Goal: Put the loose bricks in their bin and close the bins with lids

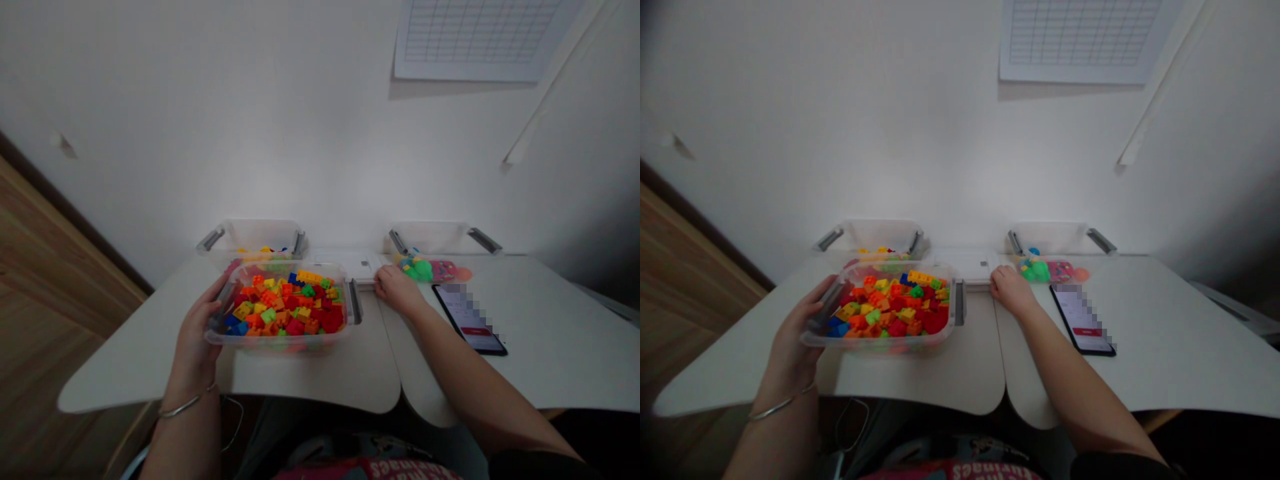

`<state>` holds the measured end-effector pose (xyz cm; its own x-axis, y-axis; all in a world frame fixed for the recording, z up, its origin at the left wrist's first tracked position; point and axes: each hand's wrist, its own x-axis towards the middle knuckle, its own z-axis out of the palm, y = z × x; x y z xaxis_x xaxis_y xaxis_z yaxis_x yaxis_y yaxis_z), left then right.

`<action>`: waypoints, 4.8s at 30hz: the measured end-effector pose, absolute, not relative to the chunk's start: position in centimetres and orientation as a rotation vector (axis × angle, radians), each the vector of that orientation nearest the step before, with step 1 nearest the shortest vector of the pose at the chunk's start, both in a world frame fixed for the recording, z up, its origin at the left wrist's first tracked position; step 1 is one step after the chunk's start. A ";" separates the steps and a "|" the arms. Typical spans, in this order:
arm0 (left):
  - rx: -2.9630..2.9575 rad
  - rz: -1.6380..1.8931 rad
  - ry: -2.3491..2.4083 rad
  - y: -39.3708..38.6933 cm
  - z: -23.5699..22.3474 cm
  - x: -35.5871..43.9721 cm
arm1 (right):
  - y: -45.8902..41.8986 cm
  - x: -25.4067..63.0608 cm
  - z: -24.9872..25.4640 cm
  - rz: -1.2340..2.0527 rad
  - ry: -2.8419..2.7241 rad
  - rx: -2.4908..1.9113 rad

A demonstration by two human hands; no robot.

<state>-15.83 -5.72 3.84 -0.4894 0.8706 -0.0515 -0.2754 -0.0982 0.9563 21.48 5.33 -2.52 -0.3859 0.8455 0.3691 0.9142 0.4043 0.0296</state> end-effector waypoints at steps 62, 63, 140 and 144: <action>1.658 1.695 1.413 -6.8 -0.1 -7.0 | 3.2 22.9 6.5 0.664 -1.613 -1.590; 1.670 1.685 1.422 -6.7 0.0 -7.0 | 3.1 22.9 6.5 0.648 -1.622 -1.611; 1.546 1.168 1.407 -3.1 3.7 -9.1 | -3.4 21.7 4.4 1.022 -1.377 -1.631; 1.690 1.225 1.376 -2.8 3.0 -9.4 | -3.0 21.5 4.4 0.990 -1.434 -1.613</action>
